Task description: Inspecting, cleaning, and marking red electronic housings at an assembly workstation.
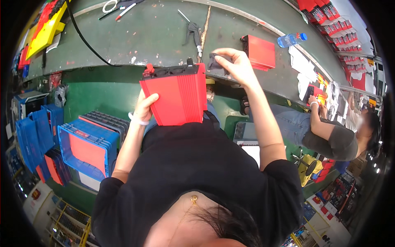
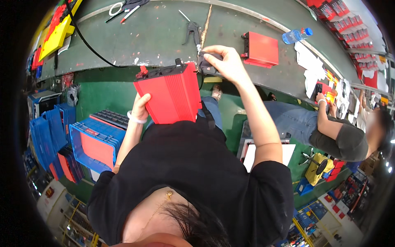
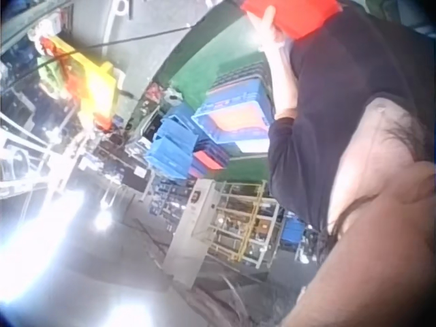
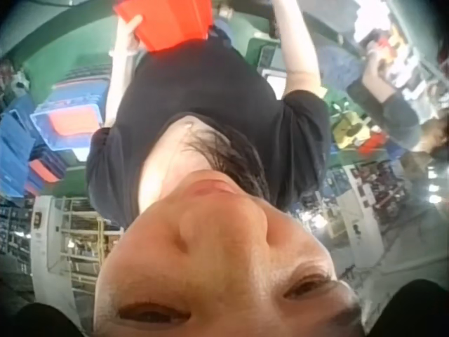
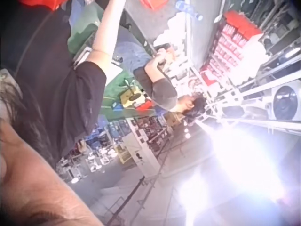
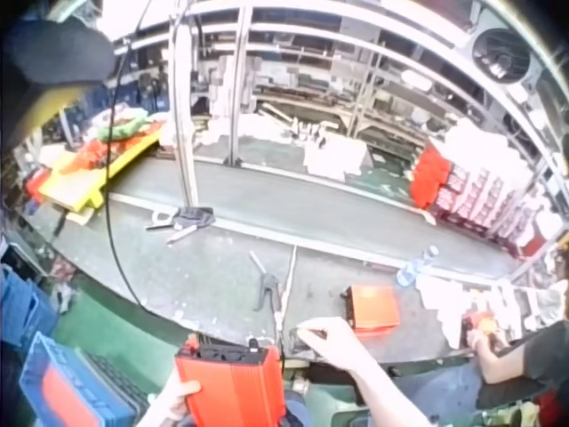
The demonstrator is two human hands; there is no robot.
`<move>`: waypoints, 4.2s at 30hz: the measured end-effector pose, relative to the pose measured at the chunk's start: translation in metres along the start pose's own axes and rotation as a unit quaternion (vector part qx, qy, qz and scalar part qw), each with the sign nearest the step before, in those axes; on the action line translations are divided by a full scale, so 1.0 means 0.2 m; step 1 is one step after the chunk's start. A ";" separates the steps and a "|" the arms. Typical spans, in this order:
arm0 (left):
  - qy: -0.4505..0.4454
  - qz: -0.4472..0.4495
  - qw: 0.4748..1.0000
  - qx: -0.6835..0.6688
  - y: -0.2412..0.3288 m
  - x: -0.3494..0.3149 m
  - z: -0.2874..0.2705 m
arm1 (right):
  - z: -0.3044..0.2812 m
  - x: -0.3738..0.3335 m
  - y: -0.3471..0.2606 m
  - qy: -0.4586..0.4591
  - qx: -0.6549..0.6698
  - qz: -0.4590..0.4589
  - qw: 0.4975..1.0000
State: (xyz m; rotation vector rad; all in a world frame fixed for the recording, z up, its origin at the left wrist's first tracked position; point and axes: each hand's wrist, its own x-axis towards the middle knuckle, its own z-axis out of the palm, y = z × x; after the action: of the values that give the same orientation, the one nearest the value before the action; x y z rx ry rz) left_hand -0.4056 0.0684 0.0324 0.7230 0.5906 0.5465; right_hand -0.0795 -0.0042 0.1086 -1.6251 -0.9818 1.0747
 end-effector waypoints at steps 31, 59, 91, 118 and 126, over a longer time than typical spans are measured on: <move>0.167 -0.065 0.965 -0.194 -0.23 -0.02 -0.12 | 0.29 -0.64 0.53 -0.036 -0.370 -0.239 0.897; 0.025 0.053 0.943 -0.328 -0.16 0.12 -0.05 | 0.25 -0.39 -0.12 0.077 0.023 -0.151 0.985; 0.005 0.046 0.937 -0.347 -0.22 0.18 -0.07 | 0.41 0.12 -0.45 -0.050 -0.516 -0.189 0.834; 0.168 0.213 0.947 -0.170 -0.01 0.37 0.49 | 0.42 -0.03 0.21 0.179 0.348 -0.077 0.917; -0.039 0.040 0.985 0.162 0.31 0.25 0.13 | -0.02 -0.01 0.09 -0.010 0.383 0.069 0.921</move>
State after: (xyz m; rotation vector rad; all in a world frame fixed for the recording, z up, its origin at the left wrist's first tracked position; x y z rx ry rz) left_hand -0.3685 0.1269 0.0794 1.0758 0.5857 0.4981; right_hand -0.0735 -0.0124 0.0926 -1.0366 -0.3628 1.3515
